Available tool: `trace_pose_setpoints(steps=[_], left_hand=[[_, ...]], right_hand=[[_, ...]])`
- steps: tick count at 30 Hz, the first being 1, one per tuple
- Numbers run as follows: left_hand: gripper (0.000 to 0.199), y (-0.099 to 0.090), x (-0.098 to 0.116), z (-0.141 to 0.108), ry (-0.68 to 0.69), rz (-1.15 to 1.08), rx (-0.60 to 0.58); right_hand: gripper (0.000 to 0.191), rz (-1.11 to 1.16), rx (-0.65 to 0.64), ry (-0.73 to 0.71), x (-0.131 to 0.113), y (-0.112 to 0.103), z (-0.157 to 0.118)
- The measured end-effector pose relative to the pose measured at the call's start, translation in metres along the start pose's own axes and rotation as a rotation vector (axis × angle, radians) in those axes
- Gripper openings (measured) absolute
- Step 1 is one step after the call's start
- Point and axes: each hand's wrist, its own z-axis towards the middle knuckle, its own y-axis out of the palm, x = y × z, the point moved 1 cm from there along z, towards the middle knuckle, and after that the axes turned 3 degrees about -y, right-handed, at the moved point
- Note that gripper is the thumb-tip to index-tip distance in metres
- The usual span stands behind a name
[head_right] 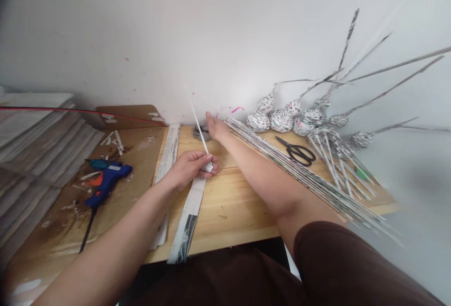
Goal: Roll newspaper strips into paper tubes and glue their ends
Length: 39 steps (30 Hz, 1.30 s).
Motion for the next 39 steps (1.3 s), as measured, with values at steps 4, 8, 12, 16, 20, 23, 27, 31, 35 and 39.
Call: trace_pose_setpoints(steps=[4,8,12,16,20,23,27,31,35,39], left_hand=[[0.025,0.000,0.000,-0.001,-0.004,0.005,-0.030],[0.032,0.000,0.000,-0.003,0.011,0.040,-0.077],[0.036,0.004,0.000,-0.006,0.001,0.081,-0.135],[0.035,0.009,0.002,-0.009,-0.015,0.115,-0.151],[0.032,0.012,0.002,-0.010,-0.033,0.132,-0.119],[0.031,0.013,0.001,-0.010,-0.039,0.142,-0.130],[0.030,0.014,0.000,-0.010,-0.031,0.158,-0.147],[0.030,0.013,-0.001,-0.010,-0.036,0.161,-0.137],[0.029,0.011,-0.001,-0.009,-0.032,0.150,-0.134],[0.028,0.011,-0.001,-0.009,-0.043,0.159,-0.122]], right_hand=[[0.047,0.427,0.026,0.026,0.003,-0.026,-0.045],[0.038,0.833,-0.282,0.065,0.001,-0.041,-0.086],[0.037,0.930,-0.501,0.004,0.005,-0.039,-0.102],[0.038,0.969,-0.500,-0.020,0.012,-0.033,-0.102],[0.031,0.990,-0.398,0.034,0.012,-0.030,-0.100],[0.031,0.999,-0.356,0.088,0.010,-0.029,-0.101],[0.039,0.948,-0.232,0.073,0.006,-0.030,-0.102],[0.034,0.893,-0.265,0.003,0.004,-0.035,-0.102],[0.043,0.864,-0.372,-0.020,0.007,-0.043,-0.103],[0.037,0.818,-0.452,-0.077,0.011,-0.045,-0.103]])
